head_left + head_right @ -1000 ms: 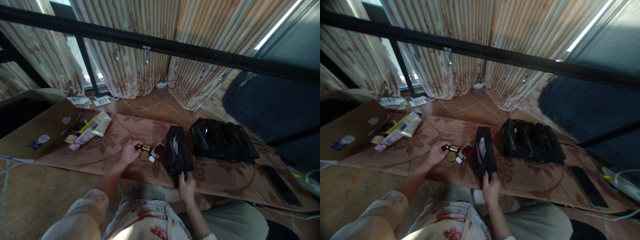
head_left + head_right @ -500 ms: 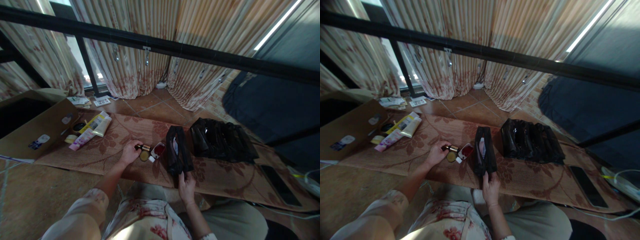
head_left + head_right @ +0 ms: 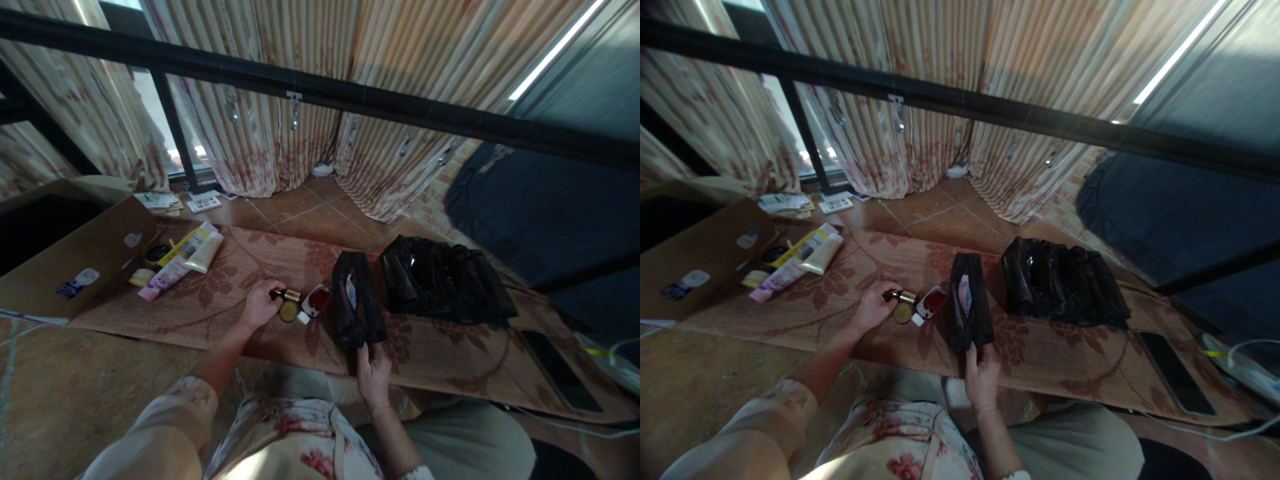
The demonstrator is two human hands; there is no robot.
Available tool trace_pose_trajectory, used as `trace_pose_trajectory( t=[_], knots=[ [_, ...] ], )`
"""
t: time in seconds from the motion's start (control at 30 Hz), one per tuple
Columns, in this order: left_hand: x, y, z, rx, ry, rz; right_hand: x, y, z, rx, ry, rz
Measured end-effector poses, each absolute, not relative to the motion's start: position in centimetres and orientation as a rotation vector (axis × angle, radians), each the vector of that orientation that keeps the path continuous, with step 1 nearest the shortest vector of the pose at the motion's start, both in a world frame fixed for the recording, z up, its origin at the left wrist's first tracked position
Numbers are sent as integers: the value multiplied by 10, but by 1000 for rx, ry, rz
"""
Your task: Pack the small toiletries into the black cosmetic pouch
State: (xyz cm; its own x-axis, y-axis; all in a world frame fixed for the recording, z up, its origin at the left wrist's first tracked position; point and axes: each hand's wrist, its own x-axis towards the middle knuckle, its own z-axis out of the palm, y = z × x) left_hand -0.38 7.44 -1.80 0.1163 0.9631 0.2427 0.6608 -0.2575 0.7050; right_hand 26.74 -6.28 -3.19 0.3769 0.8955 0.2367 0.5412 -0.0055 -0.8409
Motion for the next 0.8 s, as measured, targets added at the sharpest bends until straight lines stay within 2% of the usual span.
trace_pose_trajectory(
  t=[0.8],
  knots=[
    [-4,75,-19,1988,1565,948,268,-63,-35,-1679,-1282,446]
  ],
)
